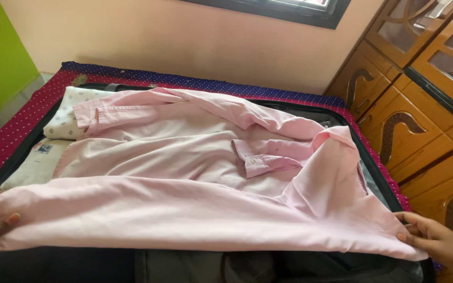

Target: The person buttons the front of a pink shirt, spreads it flat on a suitcase, and folds it into a compact square before placing it back into the suitcase.

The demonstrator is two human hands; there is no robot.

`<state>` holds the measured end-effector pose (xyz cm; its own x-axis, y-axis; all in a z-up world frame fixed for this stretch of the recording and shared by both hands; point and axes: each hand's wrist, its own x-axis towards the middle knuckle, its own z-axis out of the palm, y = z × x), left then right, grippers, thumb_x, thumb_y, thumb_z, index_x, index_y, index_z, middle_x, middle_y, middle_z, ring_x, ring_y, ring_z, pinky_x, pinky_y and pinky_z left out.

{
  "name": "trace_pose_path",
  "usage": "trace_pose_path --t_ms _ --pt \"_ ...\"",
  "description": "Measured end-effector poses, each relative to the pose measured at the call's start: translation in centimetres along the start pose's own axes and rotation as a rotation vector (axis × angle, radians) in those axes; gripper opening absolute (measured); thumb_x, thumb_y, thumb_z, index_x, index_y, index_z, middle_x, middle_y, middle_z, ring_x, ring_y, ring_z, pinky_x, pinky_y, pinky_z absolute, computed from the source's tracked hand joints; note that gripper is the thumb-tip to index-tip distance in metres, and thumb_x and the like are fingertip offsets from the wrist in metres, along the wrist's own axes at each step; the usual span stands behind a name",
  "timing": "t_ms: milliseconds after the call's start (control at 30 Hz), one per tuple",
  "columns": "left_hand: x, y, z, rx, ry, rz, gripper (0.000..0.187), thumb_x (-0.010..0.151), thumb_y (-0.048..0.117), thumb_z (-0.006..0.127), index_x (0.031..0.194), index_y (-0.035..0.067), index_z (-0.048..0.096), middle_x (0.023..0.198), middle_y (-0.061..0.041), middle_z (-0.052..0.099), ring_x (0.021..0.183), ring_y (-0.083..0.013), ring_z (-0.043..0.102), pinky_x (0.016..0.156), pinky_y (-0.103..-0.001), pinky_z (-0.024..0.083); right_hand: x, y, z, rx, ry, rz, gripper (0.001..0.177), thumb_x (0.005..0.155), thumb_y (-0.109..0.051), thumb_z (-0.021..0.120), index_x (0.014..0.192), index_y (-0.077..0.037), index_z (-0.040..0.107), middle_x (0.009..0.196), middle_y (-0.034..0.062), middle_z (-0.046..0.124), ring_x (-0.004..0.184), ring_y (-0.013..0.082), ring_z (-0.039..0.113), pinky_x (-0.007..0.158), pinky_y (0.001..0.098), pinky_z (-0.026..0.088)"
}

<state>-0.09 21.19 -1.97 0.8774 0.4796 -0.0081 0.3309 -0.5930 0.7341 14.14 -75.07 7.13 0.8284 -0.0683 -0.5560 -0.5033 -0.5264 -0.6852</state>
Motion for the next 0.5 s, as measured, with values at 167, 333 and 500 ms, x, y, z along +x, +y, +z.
trace_pose_path --t_ms 167,333,500 --pt "-0.9 -2.1 0.3 0.122 -0.060 -0.025 0.034 0.098 0.032 0.066 0.118 0.004 0.070 0.101 -0.019 0.073 0.092 -0.0280 0.073 0.085 -0.042 0.059 0.2 0.4 1.2 -0.346 0.036 -0.072 0.066 0.090 -0.025 0.079 0.147 -0.007 0.050 0.124 0.0135 0.070 0.110 0.0172 0.071 0.092 0.0330 0.060" --pt "-1.1 -1.5 0.0 0.141 -0.060 0.015 0.030 0.097 0.032 0.067 0.116 0.010 0.072 0.105 -0.015 0.073 0.098 -0.0271 0.072 0.090 -0.043 0.058 -3.9 -6.3 4.8 -0.680 0.085 0.090 0.060 0.094 -0.025 0.078 0.148 -0.010 0.058 0.115 0.0229 0.072 0.110 0.0352 0.068 0.094 0.0422 0.057" --pt "-0.8 6.3 -1.1 0.173 0.015 0.343 0.028 0.095 0.033 0.069 0.115 0.015 0.075 0.109 -0.010 0.074 0.104 -0.0261 0.071 0.095 -0.043 0.057 -4.9 -11.5 7.1 -0.712 0.403 -0.085 0.063 0.087 -0.048 0.080 0.138 -0.012 0.071 0.117 0.0101 0.077 0.109 0.0227 0.075 0.094 0.0349 0.062"
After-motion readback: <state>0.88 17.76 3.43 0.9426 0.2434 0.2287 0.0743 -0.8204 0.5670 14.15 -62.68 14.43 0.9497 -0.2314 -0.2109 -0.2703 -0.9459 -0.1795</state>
